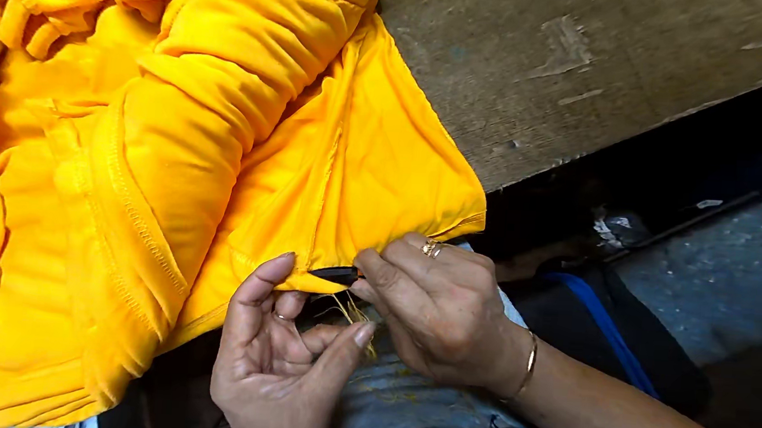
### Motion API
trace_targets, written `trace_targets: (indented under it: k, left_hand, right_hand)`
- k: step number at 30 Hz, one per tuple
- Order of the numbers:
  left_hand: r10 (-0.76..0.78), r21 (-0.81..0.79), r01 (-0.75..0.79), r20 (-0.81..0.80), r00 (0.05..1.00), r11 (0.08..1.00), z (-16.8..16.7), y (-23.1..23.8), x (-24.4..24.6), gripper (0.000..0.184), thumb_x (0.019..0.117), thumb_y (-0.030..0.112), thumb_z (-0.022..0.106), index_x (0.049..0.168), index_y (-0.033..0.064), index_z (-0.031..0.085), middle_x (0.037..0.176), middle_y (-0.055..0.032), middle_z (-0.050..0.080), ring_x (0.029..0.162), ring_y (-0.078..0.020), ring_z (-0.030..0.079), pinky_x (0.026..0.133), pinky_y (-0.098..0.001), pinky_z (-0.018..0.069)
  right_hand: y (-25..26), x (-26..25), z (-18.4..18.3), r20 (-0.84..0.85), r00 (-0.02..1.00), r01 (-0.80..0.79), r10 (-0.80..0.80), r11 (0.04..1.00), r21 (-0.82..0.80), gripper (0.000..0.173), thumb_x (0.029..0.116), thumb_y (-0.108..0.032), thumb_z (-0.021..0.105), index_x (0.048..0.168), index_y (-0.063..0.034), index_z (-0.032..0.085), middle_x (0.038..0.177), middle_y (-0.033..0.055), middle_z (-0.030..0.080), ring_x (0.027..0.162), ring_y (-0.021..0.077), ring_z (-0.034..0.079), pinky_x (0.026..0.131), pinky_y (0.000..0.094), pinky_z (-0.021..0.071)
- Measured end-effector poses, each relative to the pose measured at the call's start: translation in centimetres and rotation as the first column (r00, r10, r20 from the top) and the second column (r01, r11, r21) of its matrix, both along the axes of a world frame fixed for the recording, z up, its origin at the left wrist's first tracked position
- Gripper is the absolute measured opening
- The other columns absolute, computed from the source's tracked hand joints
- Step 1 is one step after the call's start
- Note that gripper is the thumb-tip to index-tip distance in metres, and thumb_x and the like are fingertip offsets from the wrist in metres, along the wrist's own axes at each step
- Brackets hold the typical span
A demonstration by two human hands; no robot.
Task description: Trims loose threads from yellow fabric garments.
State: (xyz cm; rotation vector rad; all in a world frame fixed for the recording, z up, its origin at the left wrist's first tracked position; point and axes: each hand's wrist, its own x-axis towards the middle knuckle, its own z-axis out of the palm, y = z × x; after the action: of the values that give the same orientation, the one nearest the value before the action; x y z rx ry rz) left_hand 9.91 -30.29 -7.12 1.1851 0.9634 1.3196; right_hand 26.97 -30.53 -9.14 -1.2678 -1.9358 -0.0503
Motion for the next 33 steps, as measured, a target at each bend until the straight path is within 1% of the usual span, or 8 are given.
trace_targets:
  k: [8, 11, 15, 19, 22, 25, 28, 33]
  left_hand:
    - [-0.083, -0.002, 0.083, 0.03, 0.996, 0.997, 0.8, 0.1, -0.7, 0.098, 0.0636, -0.01, 0.088, 0.149, -0.0015, 0.042, 0.136, -0.0174, 0.057, 0.103, -0.0238, 0.072, 0.064, -0.0323, 0.0678]
    - [-0.161, -0.018, 0.163, 0.064, 0.985, 0.987, 1.3, 0.1, -1.5, 0.094, 0.0746, -0.008, 0.082, 0.155, -0.0009, 0.034, 0.146, -0.019, 0.051, 0.11, -0.0255, 0.07, 0.069, -0.0325, 0.0672]
    - [-0.194, 0.049, 0.197, -0.055, 0.979, 0.979, 1.6, 0.3, -2.0, 0.071, 0.0893, -0.006, 0.066, 0.154, -0.0004, 0.037, 0.14, -0.0178, 0.058, 0.089, -0.0263, 0.074, 0.064, -0.0358, 0.0664]
    - [0.046, 0.318, 0.136, -0.504, 0.862, 0.938, 1.4, 2.1, -3.0, 0.049, 0.0934, 0.004, 0.068, 0.141, 0.002, 0.057, 0.125, -0.0076, 0.067, 0.087, -0.0171, 0.074, 0.073, -0.0325, 0.0672]
    - [0.271, 0.538, 0.198, -0.668, 0.693, 0.82, 1.7, 4.1, -4.0, 0.027, 0.0927, 0.011, 0.069, 0.119, 0.0055, 0.075, 0.099, -0.0025, 0.067, 0.081, -0.0056, 0.064, 0.07, -0.0203, 0.056]
    - [0.31, 0.586, 0.329, -0.732, 0.607, 0.741, 3.1, 5.8, -4.8, 0.01, 0.0915, 0.019, 0.074, 0.098, 0.0127, 0.077, 0.119, -0.0067, 0.056, 0.102, -0.0104, 0.055, 0.086, -0.0238, 0.0471]
    - [0.164, 0.541, 0.514, -0.778, 0.606, 0.666, 4.5, 7.3, -5.1, 0.011, 0.0916, 0.019, 0.07, 0.085, 0.0123, 0.066, 0.138, -0.0092, 0.054, 0.128, -0.0221, 0.052, 0.102, -0.0371, 0.0481]
    - [-0.232, 0.393, 0.564, -0.633, 0.739, 0.726, 4.3, 8.8, -4.4, 0.008, 0.0981, 0.013, 0.066, 0.105, 0.0118, 0.063, 0.101, 0.0019, 0.073, 0.087, -0.0106, 0.071, 0.075, -0.0249, 0.0609]
  right_hand:
    - [0.5, 0.9, -0.6, -0.385, 0.918, -0.138, 0.091, 0.986, -0.095, 0.032, 0.1074, -0.018, 0.047, 0.105, 0.0029, 0.071, 0.081, 0.0037, 0.061, 0.071, 0.0074, 0.057, 0.059, 0.0207, 0.0455]
    - [0.5, 0.8, -0.7, -0.444, 0.888, -0.196, 0.121, 0.972, -0.126, 0.034, 0.0972, -0.03, 0.066, 0.11, 0.0019, 0.068, 0.087, 0.001, 0.063, 0.076, 0.0027, 0.057, 0.064, 0.0166, 0.0481]
    - [1.1, -0.4, -1.3, -0.448, 0.885, -0.183, 0.126, 0.979, -0.086, 0.017, 0.0874, -0.009, 0.07, 0.102, 0.0016, 0.072, 0.085, 0.0051, 0.067, 0.076, 0.0088, 0.064, 0.063, 0.0215, 0.053]
    - [1.6, -0.1, -0.8, -0.585, 0.801, -0.239, 0.13, 0.965, -0.112, 0.011, 0.0885, 0.003, 0.063, 0.096, 0.0035, 0.071, 0.082, 0.0039, 0.065, 0.071, 0.0044, 0.06, 0.06, 0.0162, 0.0507]
    - [1.5, 0.6, -0.1, -0.635, 0.757, -0.304, 0.152, 0.943, -0.137, 0.01, 0.0885, 0.004, 0.062, 0.096, 0.0038, 0.069, 0.081, 0.0033, 0.064, 0.069, 0.0033, 0.058, 0.058, 0.0147, 0.0496]
    - [1.5, 1.3, 0.4, -0.639, 0.748, -0.347, 0.179, 0.926, -0.147, 0.01, 0.0889, 0.004, 0.061, 0.095, 0.0038, 0.068, 0.08, 0.0031, 0.063, 0.068, 0.0024, 0.056, 0.057, 0.0141, 0.0477]
    - [1.5, 2.0, 0.9, -0.67, 0.719, -0.38, 0.183, 0.911, -0.159, 0.01, 0.0878, 0.005, 0.06, 0.094, 0.0042, 0.067, 0.079, 0.0028, 0.062, 0.066, 0.0018, 0.055, 0.056, 0.0133, 0.0465]
    - [1.8, 2.6, 1.4, -0.667, 0.732, -0.34, 0.14, 0.923, -0.18, 0.01, 0.0911, 0.003, 0.056, 0.095, 0.0022, 0.066, 0.075, -0.0005, 0.059, 0.063, -0.0002, 0.052, 0.052, 0.0119, 0.0421]
